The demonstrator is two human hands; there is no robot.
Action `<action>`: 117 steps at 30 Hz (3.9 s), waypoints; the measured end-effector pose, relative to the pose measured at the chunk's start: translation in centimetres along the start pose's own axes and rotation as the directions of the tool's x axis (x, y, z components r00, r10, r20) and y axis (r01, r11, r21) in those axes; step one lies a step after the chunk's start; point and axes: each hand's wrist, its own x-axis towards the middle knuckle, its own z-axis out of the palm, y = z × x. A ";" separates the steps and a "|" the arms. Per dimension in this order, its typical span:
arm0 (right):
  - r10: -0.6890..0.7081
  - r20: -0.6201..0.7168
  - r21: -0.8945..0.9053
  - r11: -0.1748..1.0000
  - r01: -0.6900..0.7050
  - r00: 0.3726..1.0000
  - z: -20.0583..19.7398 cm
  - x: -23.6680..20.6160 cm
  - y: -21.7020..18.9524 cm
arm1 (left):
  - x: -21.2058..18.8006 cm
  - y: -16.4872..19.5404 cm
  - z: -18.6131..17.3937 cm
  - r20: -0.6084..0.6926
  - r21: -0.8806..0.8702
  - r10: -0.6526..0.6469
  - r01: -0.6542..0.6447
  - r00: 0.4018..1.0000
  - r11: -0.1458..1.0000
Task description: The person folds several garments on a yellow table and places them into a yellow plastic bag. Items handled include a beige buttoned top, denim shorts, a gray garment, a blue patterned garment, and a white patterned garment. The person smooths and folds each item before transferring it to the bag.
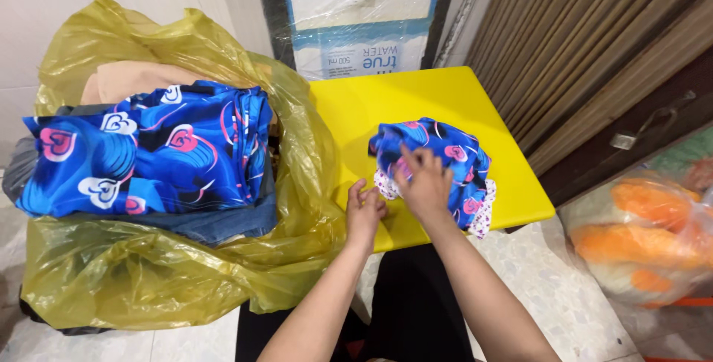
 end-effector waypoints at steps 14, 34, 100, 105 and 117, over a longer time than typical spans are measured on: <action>-0.144 -0.024 0.636 0.761 0.126 0.989 0.6 -0.3 7.9 | 3.1 1.1 3.1 0.080 0.539 0.238 -0.242 0.968 0.807; -0.102 -0.192 0.449 0.875 0.180 0.976 -14.2 10.7 8.0 | -6.5 4.4 5.8 0.691 0.658 0.354 -0.752 0.630 0.053; 0.584 -0.030 0.982 0.170 -0.086 0.811 -3.9 -6.3 28.3 | -1.8 4.7 11.1 0.265 0.945 0.058 -0.271 0.962 0.182; 0.285 -0.172 0.514 0.843 -0.161 0.943 -4.2 -6.2 23.7 | 0.1 4.5 7.5 0.302 0.744 0.293 -0.417 0.907 0.522; 0.242 0.180 -0.080 0.970 -0.231 0.954 -0.3 -2.7 16.4 | 9.1 5.9 4.5 0.048 0.979 -0.024 -0.042 0.999 0.198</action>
